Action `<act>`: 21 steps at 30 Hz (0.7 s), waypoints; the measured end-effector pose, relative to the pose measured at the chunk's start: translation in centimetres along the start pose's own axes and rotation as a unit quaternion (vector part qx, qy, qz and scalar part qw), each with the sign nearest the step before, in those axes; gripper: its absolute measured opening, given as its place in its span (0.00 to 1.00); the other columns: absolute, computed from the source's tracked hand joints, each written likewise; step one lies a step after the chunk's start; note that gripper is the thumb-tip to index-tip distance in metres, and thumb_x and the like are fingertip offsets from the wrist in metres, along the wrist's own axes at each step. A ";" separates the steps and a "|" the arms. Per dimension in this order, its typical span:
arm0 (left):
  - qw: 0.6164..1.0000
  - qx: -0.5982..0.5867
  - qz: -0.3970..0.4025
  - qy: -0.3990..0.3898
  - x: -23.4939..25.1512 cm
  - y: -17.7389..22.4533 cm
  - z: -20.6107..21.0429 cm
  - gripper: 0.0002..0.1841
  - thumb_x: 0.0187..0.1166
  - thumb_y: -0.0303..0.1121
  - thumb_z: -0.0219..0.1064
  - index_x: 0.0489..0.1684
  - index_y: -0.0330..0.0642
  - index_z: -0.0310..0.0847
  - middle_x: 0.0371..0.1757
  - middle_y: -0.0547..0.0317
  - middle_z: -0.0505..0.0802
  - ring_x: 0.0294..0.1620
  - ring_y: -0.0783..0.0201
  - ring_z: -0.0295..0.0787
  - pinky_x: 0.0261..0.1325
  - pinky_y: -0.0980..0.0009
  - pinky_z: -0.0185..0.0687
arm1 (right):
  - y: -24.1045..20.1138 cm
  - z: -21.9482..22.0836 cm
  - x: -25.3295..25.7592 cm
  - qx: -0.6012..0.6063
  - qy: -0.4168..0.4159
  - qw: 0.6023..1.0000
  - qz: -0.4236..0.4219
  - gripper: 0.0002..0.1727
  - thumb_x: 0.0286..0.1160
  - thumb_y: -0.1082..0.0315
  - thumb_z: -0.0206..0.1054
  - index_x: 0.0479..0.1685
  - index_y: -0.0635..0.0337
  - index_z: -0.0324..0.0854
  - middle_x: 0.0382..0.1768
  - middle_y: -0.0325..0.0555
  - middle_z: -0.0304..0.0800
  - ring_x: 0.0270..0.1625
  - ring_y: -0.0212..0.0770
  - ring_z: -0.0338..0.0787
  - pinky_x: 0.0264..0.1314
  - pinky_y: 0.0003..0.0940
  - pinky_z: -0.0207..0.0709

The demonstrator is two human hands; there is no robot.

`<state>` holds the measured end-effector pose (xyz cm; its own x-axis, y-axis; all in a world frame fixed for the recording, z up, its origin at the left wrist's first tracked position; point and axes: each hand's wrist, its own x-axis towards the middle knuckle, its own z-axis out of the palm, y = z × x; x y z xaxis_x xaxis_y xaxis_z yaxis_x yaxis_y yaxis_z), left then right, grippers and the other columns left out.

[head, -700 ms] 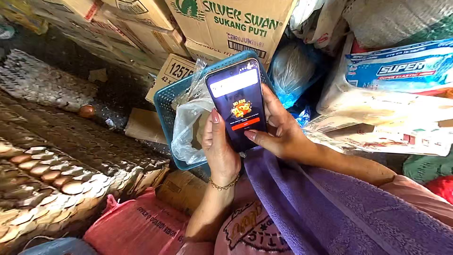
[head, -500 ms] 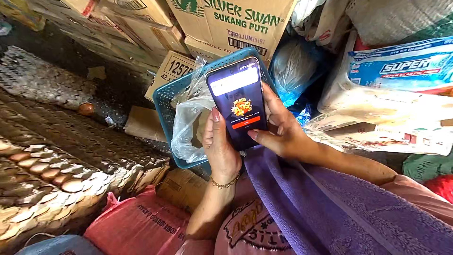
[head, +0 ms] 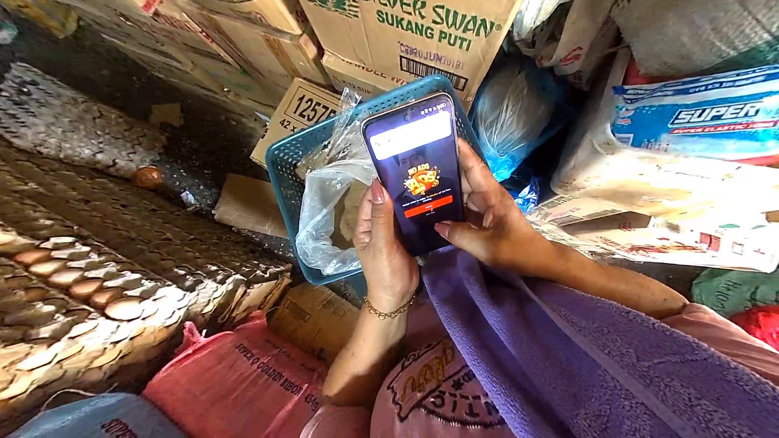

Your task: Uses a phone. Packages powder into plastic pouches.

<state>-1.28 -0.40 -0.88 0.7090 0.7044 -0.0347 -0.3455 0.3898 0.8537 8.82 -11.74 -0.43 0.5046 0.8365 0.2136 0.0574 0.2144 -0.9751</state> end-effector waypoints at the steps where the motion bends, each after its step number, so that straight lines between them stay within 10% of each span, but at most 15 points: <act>1: 1.000 0.001 -0.001 0.000 0.0 0.0 0.0 0.20 0.93 0.46 0.52 0.70 0.46 0.78 0.59 0.56 0.92 0.62 0.62 0.90 0.65 0.59 0.88 | 0.0 0.0 0.0 0.000 -0.003 1.000 0.003 0.54 0.62 0.87 0.64 0.92 0.72 0.35 0.79 0.57 0.73 0.74 0.38 0.85 0.71 0.30 0.85; 21: 1.000 0.016 -0.007 -0.007 0.2 -0.3 0.0 0.20 0.94 0.45 0.49 0.71 0.46 0.78 0.60 0.57 0.92 0.62 0.64 0.90 0.65 0.62 0.88 | 1.5 0.3 0.5 -0.022 0.044 0.998 -0.027 0.47 0.76 0.81 0.67 0.91 0.77 0.39 0.80 0.61 0.72 0.78 0.40 0.81 0.80 0.32 0.78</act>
<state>-1.04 -0.37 -1.18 0.7218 0.6909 -0.0406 -0.3149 0.3802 0.8696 8.95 -10.84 -1.73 0.5739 0.7758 0.2624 0.1241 0.2344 -0.9642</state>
